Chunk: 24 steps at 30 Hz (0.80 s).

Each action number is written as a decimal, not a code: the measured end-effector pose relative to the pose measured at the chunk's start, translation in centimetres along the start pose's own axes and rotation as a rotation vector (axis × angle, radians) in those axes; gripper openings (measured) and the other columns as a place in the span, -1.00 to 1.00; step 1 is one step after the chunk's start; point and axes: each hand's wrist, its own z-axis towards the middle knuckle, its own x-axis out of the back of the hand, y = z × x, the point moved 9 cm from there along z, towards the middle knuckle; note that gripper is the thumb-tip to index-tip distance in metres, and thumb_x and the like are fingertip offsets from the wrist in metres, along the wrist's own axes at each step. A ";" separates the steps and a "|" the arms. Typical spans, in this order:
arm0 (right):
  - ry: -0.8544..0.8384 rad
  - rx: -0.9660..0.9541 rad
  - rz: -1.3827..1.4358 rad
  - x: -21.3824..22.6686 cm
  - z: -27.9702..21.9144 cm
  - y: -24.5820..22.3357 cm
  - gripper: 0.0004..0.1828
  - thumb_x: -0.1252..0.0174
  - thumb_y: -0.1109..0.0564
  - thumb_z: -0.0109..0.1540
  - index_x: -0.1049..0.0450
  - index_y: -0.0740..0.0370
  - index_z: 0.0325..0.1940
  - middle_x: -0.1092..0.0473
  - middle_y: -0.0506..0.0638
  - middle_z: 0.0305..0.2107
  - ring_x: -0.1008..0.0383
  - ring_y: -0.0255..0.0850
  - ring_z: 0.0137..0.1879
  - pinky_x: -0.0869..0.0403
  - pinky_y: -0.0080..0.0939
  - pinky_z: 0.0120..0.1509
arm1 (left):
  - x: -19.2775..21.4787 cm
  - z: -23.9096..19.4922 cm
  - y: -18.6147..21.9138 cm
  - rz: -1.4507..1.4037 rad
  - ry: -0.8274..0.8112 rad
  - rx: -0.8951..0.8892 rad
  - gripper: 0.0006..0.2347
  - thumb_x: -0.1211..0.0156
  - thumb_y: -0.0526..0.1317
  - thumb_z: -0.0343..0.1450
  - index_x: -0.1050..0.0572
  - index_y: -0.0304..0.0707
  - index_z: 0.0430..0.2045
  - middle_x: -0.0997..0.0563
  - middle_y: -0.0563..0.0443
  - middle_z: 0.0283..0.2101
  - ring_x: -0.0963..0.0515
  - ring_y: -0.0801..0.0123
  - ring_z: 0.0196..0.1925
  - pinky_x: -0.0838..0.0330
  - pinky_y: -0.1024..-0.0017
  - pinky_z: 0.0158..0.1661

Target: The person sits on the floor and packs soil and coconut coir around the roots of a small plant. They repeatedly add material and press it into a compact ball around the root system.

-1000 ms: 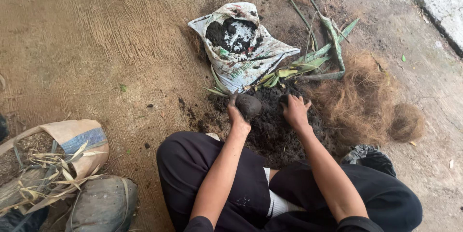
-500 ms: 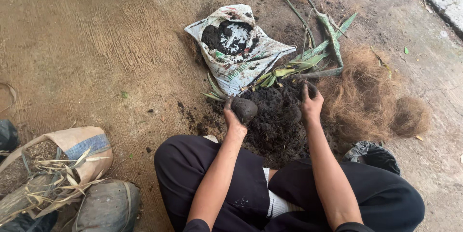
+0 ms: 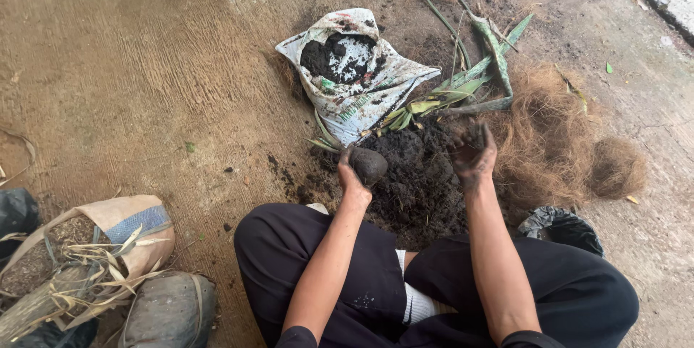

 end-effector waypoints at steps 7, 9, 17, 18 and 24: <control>-0.312 -0.151 0.391 -3.6 -2.1 -0.5 -0.46 -0.08 -0.41 0.35 -0.35 0.09 0.00 -0.36 -0.07 -0.52 -0.36 -0.22 -0.50 -0.42 -0.22 -0.31 | -0.4 -0.8 -0.9 0.059 -0.037 0.017 -0.60 -0.03 0.15 0.39 -0.43 0.16 0.09 -0.47 -0.11 0.22 -0.50 0.05 0.29 -0.34 -0.14 0.28; -0.027 -0.182 0.380 -3.0 -3.5 -1.1 -0.46 -0.01 -0.40 0.30 -0.37 0.10 -0.05 -0.41 -0.04 -0.48 -0.34 -0.25 -0.52 -0.40 -0.25 -0.36 | -0.5 -1.2 -1.1 0.065 -0.038 0.027 -0.61 -0.04 0.14 0.39 -0.44 0.14 0.06 -0.49 -0.11 0.20 -0.52 0.07 0.27 -0.34 -0.12 0.28; 0.128 -0.103 -0.088 -4.2 -8.7 -5.0 -0.40 0.14 -0.46 0.39 -0.30 0.05 -0.38 -0.22 -0.16 -0.63 -0.10 -0.35 -0.60 -0.17 -0.34 -0.51 | -1.2 -0.8 -2.6 0.026 -0.097 0.094 -0.57 -0.13 0.11 0.33 -0.47 0.01 0.03 -0.61 -0.06 0.07 -0.66 0.16 0.10 -0.44 -0.05 0.23; 0.116 -0.089 -0.140 -3.7 -9.0 -5.1 -0.36 0.15 -0.50 0.38 -0.25 0.03 -0.47 -0.15 -0.20 -0.69 -0.02 -0.36 -0.64 -0.09 -0.35 -0.56 | -1.4 -0.8 -3.1 0.029 -0.108 0.098 -0.57 -0.14 0.10 0.33 -0.47 0.01 0.04 -0.60 -0.08 0.09 -0.65 0.15 0.12 -0.45 -0.05 0.24; 0.331 -0.083 -0.228 1.4 -8.6 -1.6 -0.40 0.01 -0.30 0.40 -0.11 -0.03 -0.63 -0.02 -0.22 -0.79 0.11 -0.36 -0.69 0.02 -0.33 -0.60 | -0.8 -1.5 -2.7 0.098 -0.101 0.069 -0.54 -0.16 0.10 0.32 -0.44 0.05 0.09 -0.52 -0.13 0.16 -0.55 0.07 0.24 -0.39 -0.07 0.24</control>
